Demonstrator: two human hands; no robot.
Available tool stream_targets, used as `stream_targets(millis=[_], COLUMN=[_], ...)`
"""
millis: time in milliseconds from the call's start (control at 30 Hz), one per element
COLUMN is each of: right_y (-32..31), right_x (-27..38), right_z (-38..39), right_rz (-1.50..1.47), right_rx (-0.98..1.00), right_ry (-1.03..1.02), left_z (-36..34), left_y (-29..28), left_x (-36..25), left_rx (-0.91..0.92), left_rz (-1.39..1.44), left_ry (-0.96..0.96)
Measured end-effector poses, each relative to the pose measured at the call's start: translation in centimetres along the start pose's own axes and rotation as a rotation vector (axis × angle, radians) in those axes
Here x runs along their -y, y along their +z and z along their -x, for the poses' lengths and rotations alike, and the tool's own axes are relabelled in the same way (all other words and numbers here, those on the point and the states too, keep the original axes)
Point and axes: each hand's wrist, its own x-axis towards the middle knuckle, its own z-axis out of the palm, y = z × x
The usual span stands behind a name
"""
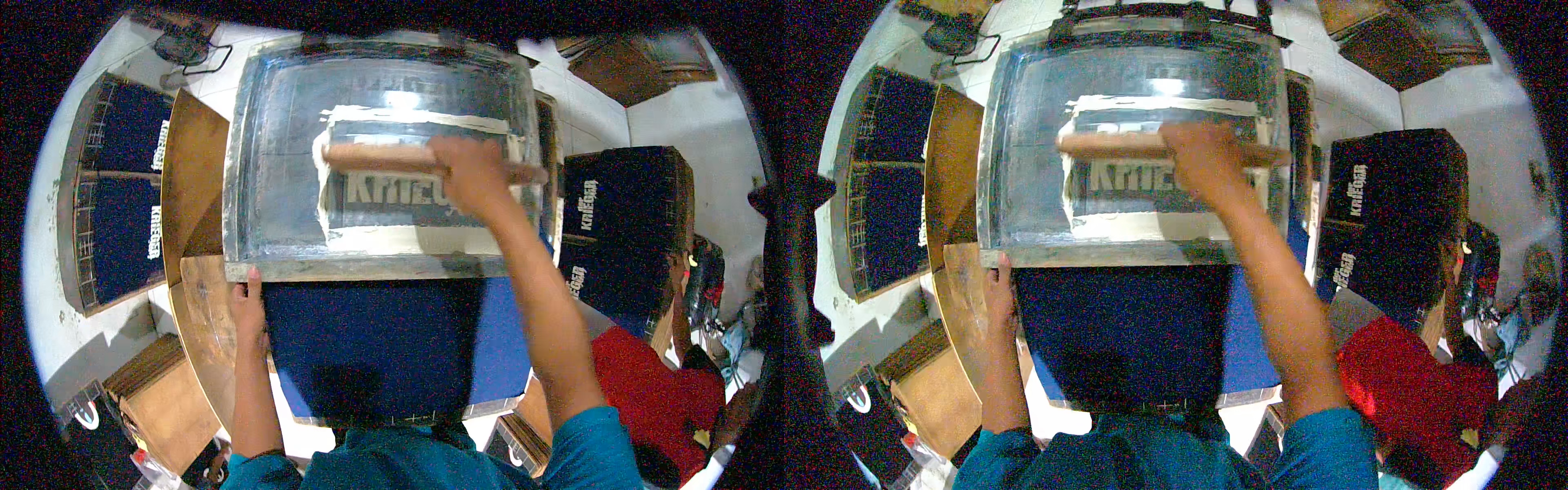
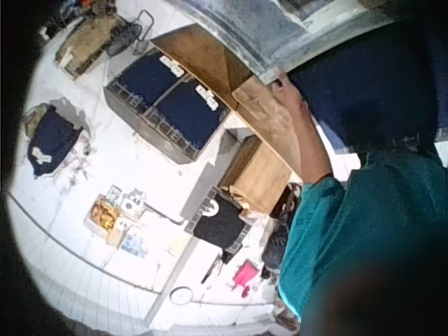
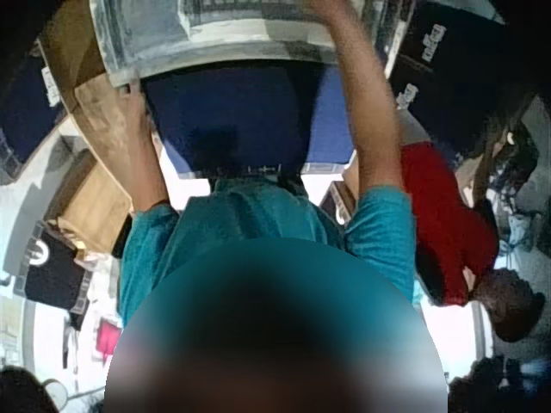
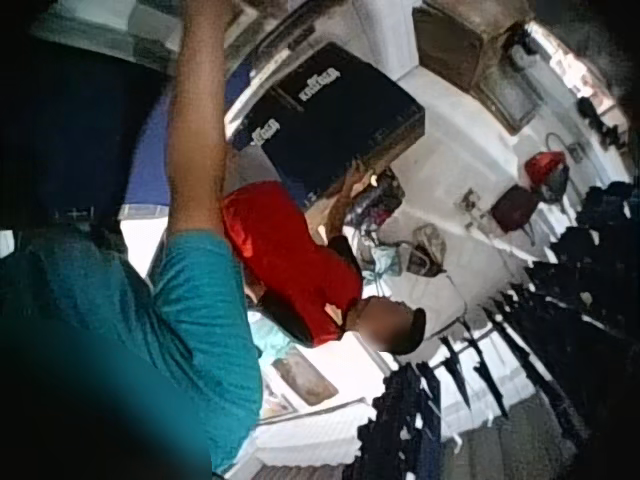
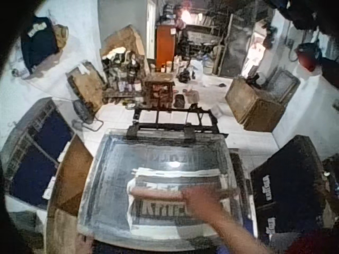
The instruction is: The person repeatedly places a dark blue t-shirt under a screen printing frame, uses a squeegee to pull white ink across the screen, and lifts the frame to reveal the printed design. They continue this cycle for several shirts, then label a container with a marker.
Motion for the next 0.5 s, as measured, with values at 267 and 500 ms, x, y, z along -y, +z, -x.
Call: stream_targets(millis=[267, 500], right_y=[0.8, 2.6], right_x=[4.8, 6.6], right_z=[10.0, 13.2], right_rz=[-0.020, -0.023], right_rx=[-0.119, -0.245], right_ry=[-0.034, -0.020], left_z=[-1.1, -0.6], left_y=[-0.8, -0.8], left_x=[0.5, 0.3], left_rx=[0.131, 0.240], left_rz=[0.189, 0.323], left_ry=[-0.005, -0.092])
